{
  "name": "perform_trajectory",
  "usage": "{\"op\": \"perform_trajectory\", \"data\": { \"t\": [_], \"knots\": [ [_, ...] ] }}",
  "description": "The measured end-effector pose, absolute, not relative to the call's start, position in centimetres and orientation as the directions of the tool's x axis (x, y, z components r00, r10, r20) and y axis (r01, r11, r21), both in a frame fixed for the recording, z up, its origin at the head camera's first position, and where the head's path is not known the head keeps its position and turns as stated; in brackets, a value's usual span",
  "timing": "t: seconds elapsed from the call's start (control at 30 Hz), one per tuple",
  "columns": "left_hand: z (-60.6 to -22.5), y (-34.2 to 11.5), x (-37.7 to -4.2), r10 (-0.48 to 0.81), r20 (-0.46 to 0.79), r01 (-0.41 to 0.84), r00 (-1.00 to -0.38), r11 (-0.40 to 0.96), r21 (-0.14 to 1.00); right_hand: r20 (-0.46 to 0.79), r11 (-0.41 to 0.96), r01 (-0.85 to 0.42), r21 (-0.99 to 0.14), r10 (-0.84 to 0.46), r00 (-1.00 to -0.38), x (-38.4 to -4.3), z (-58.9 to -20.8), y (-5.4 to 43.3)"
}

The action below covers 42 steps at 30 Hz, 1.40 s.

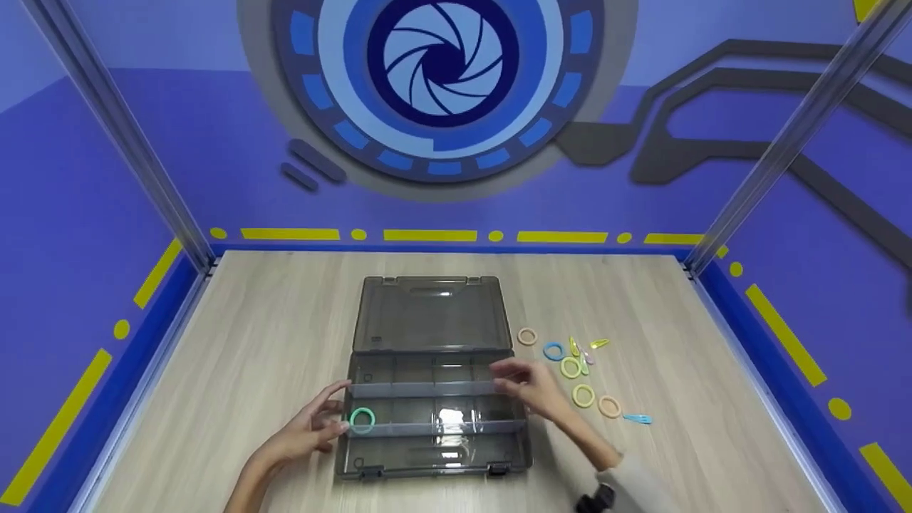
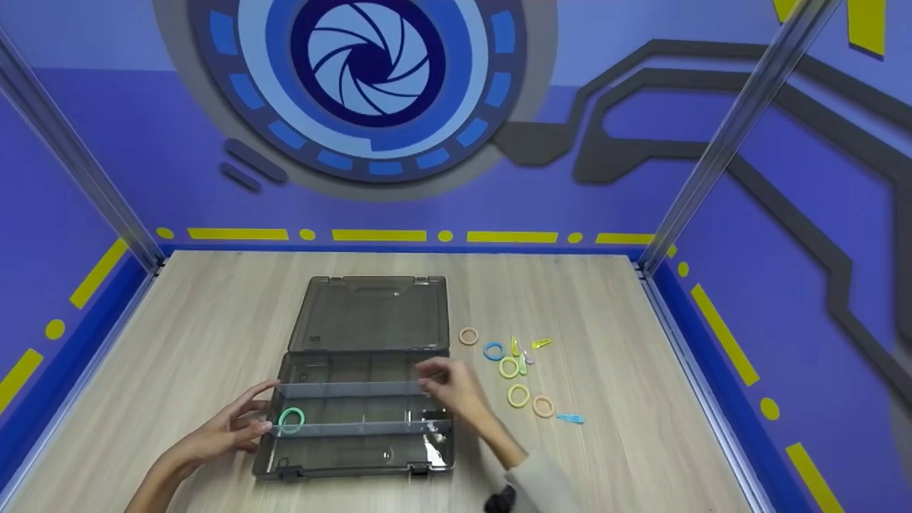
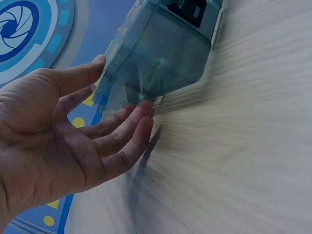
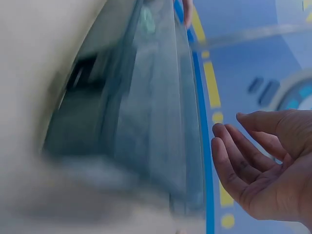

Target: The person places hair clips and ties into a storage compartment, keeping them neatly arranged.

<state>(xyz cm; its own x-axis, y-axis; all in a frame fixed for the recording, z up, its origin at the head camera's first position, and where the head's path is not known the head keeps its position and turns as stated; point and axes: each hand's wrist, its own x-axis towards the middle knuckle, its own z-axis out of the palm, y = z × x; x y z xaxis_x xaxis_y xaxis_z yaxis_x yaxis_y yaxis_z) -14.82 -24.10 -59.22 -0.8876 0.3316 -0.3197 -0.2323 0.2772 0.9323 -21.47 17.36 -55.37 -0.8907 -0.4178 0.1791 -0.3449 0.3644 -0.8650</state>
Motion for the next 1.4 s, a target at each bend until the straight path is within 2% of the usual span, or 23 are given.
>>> {"op": "perform_trajectory", "data": {
  "t": [0.23,0.37,0.53,0.67,1.03,1.23,1.4],
  "knots": [
    [-59.3,-24.5,-14.4,0.331,-0.318,-0.24,-0.888,0.256,0.937,0.103,0.444,-0.236,-0.865,-0.302,-0.948,-20.3,-56.4,24.4],
    [-59.4,-24.7,-14.2,0.332,-0.303,-0.226,-0.894,0.251,0.941,0.01,0.467,-0.111,-0.877,-0.214,-0.977,-19.8,-57.6,27.1],
    [-59.5,-24.6,-13.9,0.335,-0.305,-0.228,-0.892,0.25,0.941,-0.11,0.485,0.043,-0.874,-0.111,-0.988,-19.0,-58.9,29.6],
    [-59.5,-24.5,-13.9,0.333,-0.298,-0.223,-0.895,0.245,0.944,-0.134,0.486,0.103,-0.868,-0.029,-0.991,-19.0,-59.2,31.3],
    [-59.2,-24.2,-14.3,0.279,-0.345,-0.265,-0.896,0.287,0.92,-0.12,0.528,0.169,-0.832,0.127,-0.985,-20.3,-59.6,35.3],
    [-59.2,-24.2,-14.5,0.307,-0.329,-0.243,-0.893,0.285,0.927,-0.117,0.595,0.157,-0.788,0.105,-0.988,-20.2,-60.3,36.0],
    [-59.1,-24.1,-14.8,0.331,-0.312,-0.222,-0.89,0.283,0.933,-0.063,0.671,0.093,-0.736,0.069,-0.996,-20.2,-60.6,35.9]
  ]
}}
